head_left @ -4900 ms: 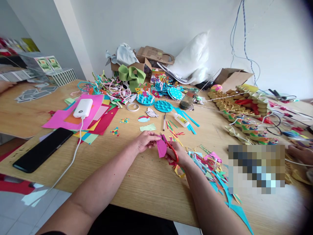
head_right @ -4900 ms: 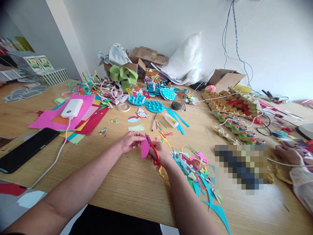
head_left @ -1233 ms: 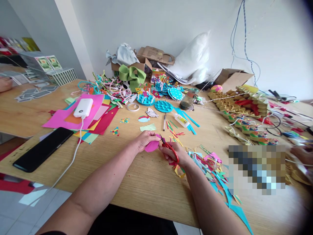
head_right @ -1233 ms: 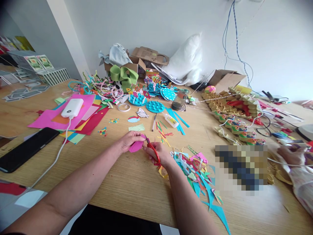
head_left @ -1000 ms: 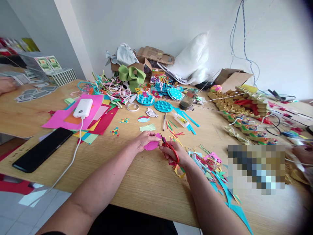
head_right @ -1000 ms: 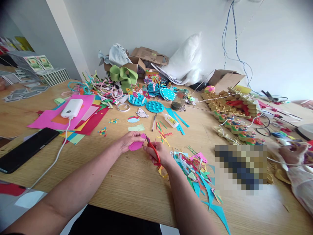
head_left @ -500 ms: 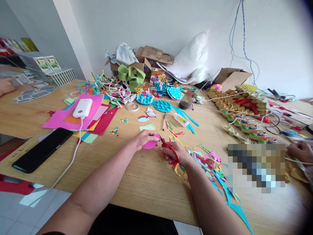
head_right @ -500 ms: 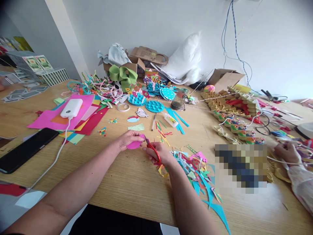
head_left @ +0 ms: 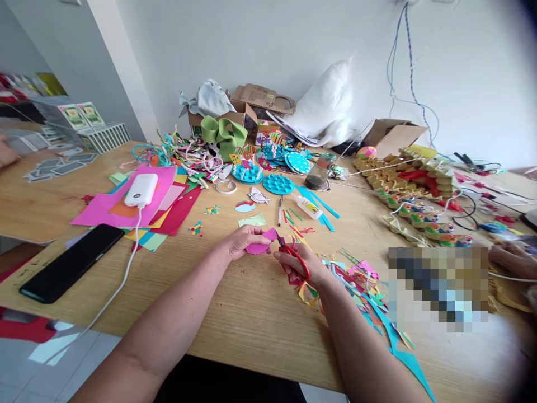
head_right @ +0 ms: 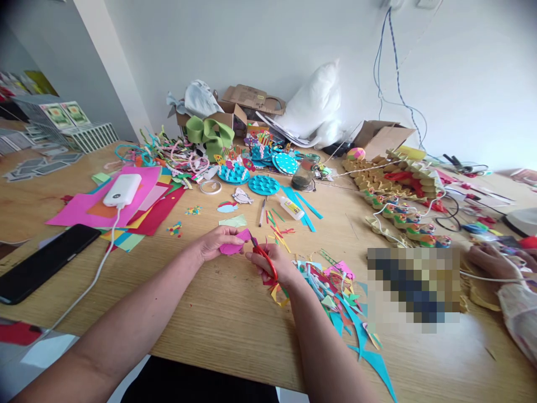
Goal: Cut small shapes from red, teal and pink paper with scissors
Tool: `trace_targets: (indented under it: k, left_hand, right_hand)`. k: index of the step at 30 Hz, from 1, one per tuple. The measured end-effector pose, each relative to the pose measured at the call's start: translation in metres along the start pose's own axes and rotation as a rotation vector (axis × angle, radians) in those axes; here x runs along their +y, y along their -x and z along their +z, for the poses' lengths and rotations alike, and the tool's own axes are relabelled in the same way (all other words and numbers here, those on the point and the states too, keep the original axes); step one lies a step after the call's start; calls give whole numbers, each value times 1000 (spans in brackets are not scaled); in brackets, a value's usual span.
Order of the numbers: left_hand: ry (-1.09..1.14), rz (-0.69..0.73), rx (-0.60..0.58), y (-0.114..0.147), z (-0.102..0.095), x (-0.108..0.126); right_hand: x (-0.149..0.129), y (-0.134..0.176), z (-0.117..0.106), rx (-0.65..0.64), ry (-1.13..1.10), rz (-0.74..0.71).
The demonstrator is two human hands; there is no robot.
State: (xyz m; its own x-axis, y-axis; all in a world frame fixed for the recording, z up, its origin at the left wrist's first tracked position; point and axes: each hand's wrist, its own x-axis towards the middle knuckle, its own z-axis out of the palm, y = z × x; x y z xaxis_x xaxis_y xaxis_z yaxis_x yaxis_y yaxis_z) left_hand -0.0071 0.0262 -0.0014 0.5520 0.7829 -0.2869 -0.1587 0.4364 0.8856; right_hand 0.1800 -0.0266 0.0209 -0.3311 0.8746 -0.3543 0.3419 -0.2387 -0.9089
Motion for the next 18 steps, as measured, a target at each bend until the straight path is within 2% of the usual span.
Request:
trace_targets:
  k: [6, 12, 16, 18]
  left_hand:
    - [61, -14, 53, -1, -3, -1]
    - [263, -40, 152, -5, -8, 1]
    - [421, 23, 170, -5, -1, 0]
    - [470, 70, 141, -5, 4, -4]
  right_hand:
    - [5, -7, 6, 78, -66, -53]
    - [9, -13, 11, 176, -134, -74]
    - [9, -15, 16, 228, -178, -89]
    - [9, -15, 19, 245, -198, -93]
